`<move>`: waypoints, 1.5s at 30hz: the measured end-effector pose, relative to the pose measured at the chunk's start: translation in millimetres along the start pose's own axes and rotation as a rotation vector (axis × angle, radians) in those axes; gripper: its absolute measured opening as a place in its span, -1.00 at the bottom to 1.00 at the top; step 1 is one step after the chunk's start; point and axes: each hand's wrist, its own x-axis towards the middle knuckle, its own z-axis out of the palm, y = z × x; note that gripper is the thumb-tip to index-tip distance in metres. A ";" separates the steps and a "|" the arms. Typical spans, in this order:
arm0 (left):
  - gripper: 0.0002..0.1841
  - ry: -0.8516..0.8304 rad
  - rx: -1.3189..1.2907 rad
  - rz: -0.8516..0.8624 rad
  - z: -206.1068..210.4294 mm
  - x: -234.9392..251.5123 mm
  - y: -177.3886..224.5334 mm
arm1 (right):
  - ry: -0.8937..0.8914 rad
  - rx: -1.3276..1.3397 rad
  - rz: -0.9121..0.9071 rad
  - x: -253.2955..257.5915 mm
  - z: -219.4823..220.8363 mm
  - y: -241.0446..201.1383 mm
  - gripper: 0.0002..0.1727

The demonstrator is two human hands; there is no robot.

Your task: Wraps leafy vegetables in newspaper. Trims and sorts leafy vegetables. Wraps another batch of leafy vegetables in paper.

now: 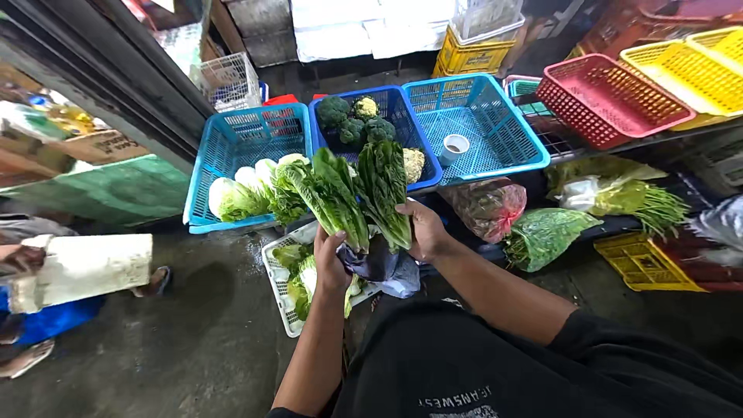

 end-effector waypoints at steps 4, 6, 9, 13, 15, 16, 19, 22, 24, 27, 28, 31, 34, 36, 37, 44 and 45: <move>-0.31 -0.014 -0.028 0.004 -4.1 -3.0 0.0 | -0.016 0.018 -0.008 1.1 -1.2 5.5 -0.54; -0.32 -0.014 -0.029 -0.005 -2.6 -3.6 -0.9 | 0.001 0.015 -0.014 0.5 -2.2 6.0 -0.53; -0.34 -0.019 -0.025 -0.024 0.1 -4.9 -4.3 | 0.027 -0.005 -0.010 -3.0 -6.2 3.8 -0.51; -0.34 -0.031 0.000 -0.006 6.8 -7.5 -14.0 | 0.018 -0.055 -0.017 -9.7 -15.7 -0.9 -0.52; -0.33 -0.047 -0.001 0.003 13.2 -8.1 -20.1 | -0.021 -0.072 -0.015 -12.0 -25.3 -4.6 -0.51; -0.32 -0.044 -0.006 0.003 17.4 -8.4 -23.3 | -0.024 -0.072 -0.014 -13.0 -29.9 -7.0 -0.53; -0.25 -0.039 0.042 0.018 33.0 -8.8 -32.1 | -0.041 -0.057 -0.013 -14.9 -48.0 -17.7 -0.56; -0.23 -0.108 0.309 0.057 59.0 -12.5 -47.9 | -0.068 -0.122 -0.053 -19.1 -79.4 -23.0 -0.29; -0.27 -0.206 0.660 0.066 78.3 -14.3 -66.1 | -0.063 -0.211 -0.113 -22.8 -104.2 -26.4 -0.12; -0.37 -0.369 1.169 -0.099 109.7 -12.7 -101.1 | 0.046 -0.319 -0.125 -24.5 -165.9 -20.5 -0.20; -0.39 -0.437 1.249 -0.157 116.4 -10.4 -118.0 | 0.079 -0.338 -0.086 -26.4 -193.2 -14.5 -0.23; -0.43 -0.602 1.276 -0.294 126.0 -8.2 -174.8 | 0.181 -0.299 0.091 -46.7 -259.7 2.9 -0.24; -0.46 -0.639 1.167 -0.521 132.4 -12.8 -229.4 | 0.287 -0.131 0.318 -65.6 -305.3 24.1 -0.34; -0.49 -0.565 1.101 -0.655 124.7 -13.8 -271.8 | 0.343 -0.024 0.457 -60.8 -336.1 51.8 -0.44; -0.52 -0.505 1.085 -0.698 117.7 -13.5 -292.6 | 0.379 0.001 0.516 -53.2 -348.6 67.2 -0.46; -0.61 -0.071 1.144 -0.738 81.6 11.5 -362.4 | 0.429 -0.160 0.600 38.4 -381.7 126.0 -0.32; -0.61 -0.038 1.168 -0.725 79.4 21.8 -365.6 | 0.405 -0.193 0.596 54.0 -382.7 129.5 -0.31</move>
